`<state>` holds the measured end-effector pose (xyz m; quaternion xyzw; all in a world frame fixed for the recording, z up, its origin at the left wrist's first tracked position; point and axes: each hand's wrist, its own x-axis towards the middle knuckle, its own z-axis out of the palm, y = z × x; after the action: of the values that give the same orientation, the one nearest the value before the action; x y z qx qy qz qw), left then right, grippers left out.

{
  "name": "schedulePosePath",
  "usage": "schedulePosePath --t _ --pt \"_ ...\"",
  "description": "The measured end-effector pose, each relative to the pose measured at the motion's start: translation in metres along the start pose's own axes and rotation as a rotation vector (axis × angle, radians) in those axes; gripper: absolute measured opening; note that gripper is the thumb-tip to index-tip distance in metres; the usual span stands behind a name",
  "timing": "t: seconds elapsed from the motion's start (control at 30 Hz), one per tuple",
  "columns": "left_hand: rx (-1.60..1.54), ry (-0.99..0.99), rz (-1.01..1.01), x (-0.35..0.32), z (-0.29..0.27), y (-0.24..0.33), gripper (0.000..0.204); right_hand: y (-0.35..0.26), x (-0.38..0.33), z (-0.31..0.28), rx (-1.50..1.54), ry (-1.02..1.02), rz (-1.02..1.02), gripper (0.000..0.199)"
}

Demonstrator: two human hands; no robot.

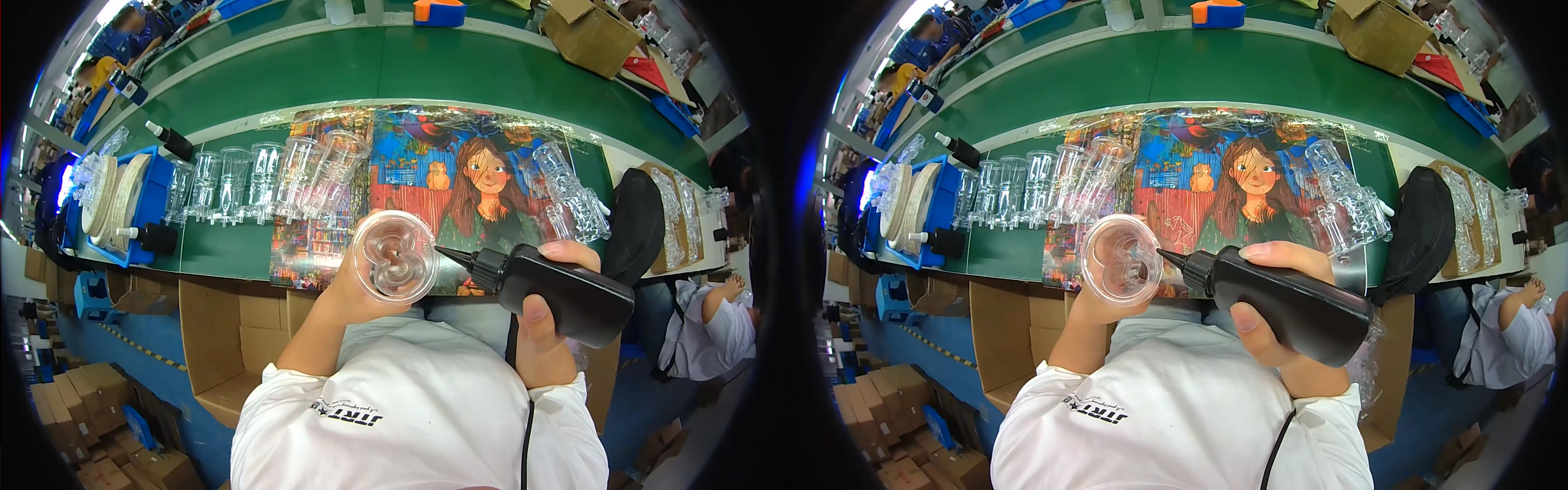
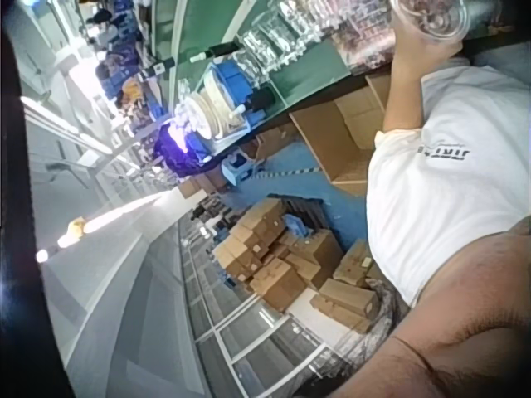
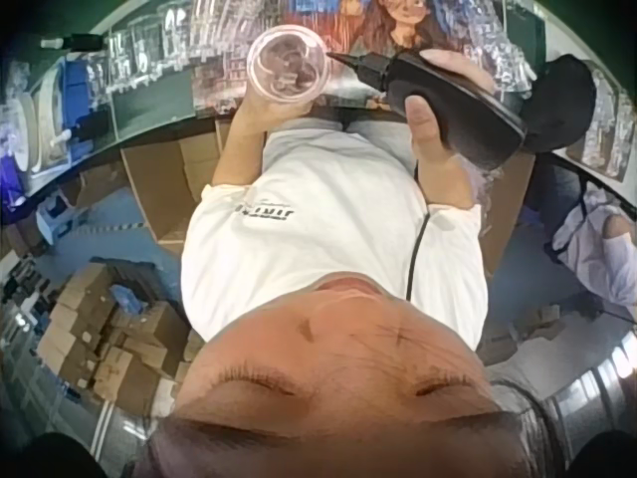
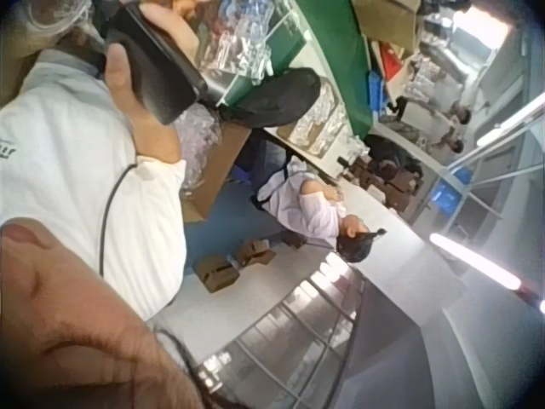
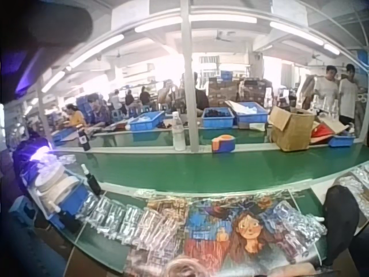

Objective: Packaging and inspecting clear plastic bottles on a factory assembly line.

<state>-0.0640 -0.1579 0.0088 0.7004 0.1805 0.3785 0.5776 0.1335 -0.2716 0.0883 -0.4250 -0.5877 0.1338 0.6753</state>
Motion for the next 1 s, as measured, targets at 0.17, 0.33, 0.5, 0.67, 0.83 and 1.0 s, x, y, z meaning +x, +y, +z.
schedulePosePath --t 0.17,0.33,0.5,0.67,0.83,1.0 --pt "0.016 0.015 0.033 0.000 0.001 0.001 0.078 0.002 0.000 0.000 -0.018 0.002 -0.028 0.041" --pt "-0.001 -0.002 0.066 0.002 0.001 0.002 0.074 0.001 -0.001 -0.001 -0.121 -0.026 -0.076 0.039" --pt "-0.081 0.007 -0.023 -0.001 0.001 -0.001 0.072 -0.001 -0.005 0.000 -0.136 -0.032 -0.032 0.040" --pt "-0.090 0.031 -0.005 0.003 0.002 0.004 0.078 0.006 -0.009 -0.003 -0.170 -0.043 -0.074 0.040" --pt "0.024 -0.004 0.046 0.006 0.001 0.009 0.072 0.005 -0.007 0.000 -0.143 -0.016 -0.100 0.039" --pt "0.004 0.080 -0.003 0.007 0.005 0.010 0.070 0.002 -0.006 0.000 -0.092 -0.039 -0.053 0.039"
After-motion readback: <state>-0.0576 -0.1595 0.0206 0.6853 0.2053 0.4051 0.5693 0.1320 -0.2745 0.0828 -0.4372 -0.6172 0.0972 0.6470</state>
